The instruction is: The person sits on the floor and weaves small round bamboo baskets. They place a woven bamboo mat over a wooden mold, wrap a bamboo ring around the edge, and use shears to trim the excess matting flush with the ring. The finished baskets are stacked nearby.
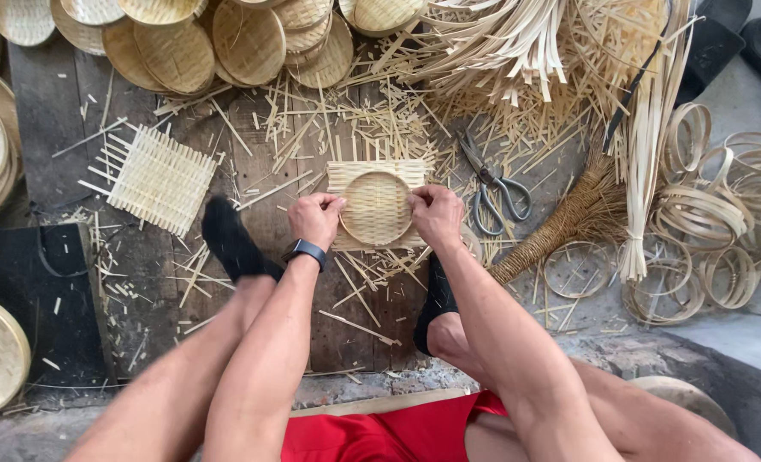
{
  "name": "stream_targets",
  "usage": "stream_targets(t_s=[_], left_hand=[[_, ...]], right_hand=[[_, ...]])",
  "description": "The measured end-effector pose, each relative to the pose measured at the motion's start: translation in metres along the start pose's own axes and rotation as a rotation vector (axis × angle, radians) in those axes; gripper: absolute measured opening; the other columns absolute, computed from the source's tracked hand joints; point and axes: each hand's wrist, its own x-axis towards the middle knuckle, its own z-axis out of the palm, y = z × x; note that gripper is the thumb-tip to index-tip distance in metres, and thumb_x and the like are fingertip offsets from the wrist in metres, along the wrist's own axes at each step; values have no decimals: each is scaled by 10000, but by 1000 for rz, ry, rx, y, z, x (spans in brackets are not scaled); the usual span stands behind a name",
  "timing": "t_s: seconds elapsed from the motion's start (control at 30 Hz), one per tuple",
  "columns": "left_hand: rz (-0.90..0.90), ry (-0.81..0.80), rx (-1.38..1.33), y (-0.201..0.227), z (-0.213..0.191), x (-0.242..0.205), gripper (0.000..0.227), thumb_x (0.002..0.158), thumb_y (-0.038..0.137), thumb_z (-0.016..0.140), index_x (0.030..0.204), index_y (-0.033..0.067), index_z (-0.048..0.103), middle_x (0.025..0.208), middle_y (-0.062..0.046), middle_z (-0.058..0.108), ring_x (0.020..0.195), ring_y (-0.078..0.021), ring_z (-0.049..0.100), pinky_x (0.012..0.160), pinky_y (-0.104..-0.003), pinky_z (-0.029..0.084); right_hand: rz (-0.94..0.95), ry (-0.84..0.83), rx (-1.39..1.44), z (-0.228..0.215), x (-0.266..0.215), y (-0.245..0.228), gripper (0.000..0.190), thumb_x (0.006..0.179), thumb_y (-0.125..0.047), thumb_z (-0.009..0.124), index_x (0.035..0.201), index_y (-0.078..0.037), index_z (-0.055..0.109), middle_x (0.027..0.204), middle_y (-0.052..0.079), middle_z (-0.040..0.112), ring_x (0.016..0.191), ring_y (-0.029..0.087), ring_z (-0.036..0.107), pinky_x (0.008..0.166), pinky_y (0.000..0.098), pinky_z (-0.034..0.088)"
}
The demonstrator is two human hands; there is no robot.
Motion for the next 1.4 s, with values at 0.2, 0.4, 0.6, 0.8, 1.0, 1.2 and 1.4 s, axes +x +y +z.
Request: stream_targets(t_s=[0.2, 0.4, 0.6, 0.8, 1.0, 1.2, 1.4], left_hand=[[-48, -42, 39, -5, 3, 10, 175, 754, 211, 880, 843, 75, 815, 749, -148, 746, 673, -270, 725, 681, -380, 558], [-122, -46, 7, -5, 4, 18, 177, 688, 177, 899, 809, 81, 813, 755, -132, 755, 681, -249, 735, 695, -354, 574], [-85, -45, 62, -9, 10, 20, 128, 737, 162, 873, 835, 96, 823, 765, -125, 755, 682, -243, 728, 699, -352, 575], [-66, -54, -50, -16, 12, 12, 131, 766, 158, 843, 868, 83, 812, 766, -95, 769, 678, -203, 733, 669, -324, 564], [-81, -69, -129, -23, 10, 14, 132, 760, 148, 844, 858, 68, 806, 746, -98, 767, 657, -180, 732, 656, -301, 566], [26, -266, 192, -1, -12, 31, 242, 729, 213, 887, 933, 99, 823, 902, -111, 762, 820, -228, 706, 797, -341, 564], [821, -124, 166, 22, 31, 44, 229, 910, 340, 758, 1055, 174, 820, 1131, -30, 691, 1065, -257, 565, 939, -383, 461]], right_hand=[[-23, 16, -10, 7, 7, 8, 145, 866, -185, 787, 961, -79, 814, 842, 111, 787, 707, 202, 744, 751, 353, 599], [-14, 42, -57, 6, 8, 4, 160, 836, -200, 829, 947, -85, 830, 819, 114, 786, 686, 197, 725, 732, 364, 594], [101, -57, -21, 5, 15, 5, 160, 838, -209, 813, 963, -111, 810, 850, 71, 784, 684, 146, 729, 679, 312, 625], [12, -3, -1, 1, 4, 4, 185, 815, -194, 851, 960, -83, 821, 816, 115, 786, 694, 168, 730, 690, 322, 587], [30, -103, -37, -5, 16, -2, 176, 802, -176, 846, 950, -85, 819, 832, 116, 787, 715, 174, 739, 702, 329, 591], [-520, 342, -241, 9, -12, -11, 186, 795, -199, 833, 850, -31, 773, 864, 143, 716, 664, 204, 679, 609, 351, 569], [694, -174, 707, 81, -92, -4, 412, 971, -322, 713, 736, 4, 619, 590, 58, 578, 419, 139, 474, 373, 292, 351]])
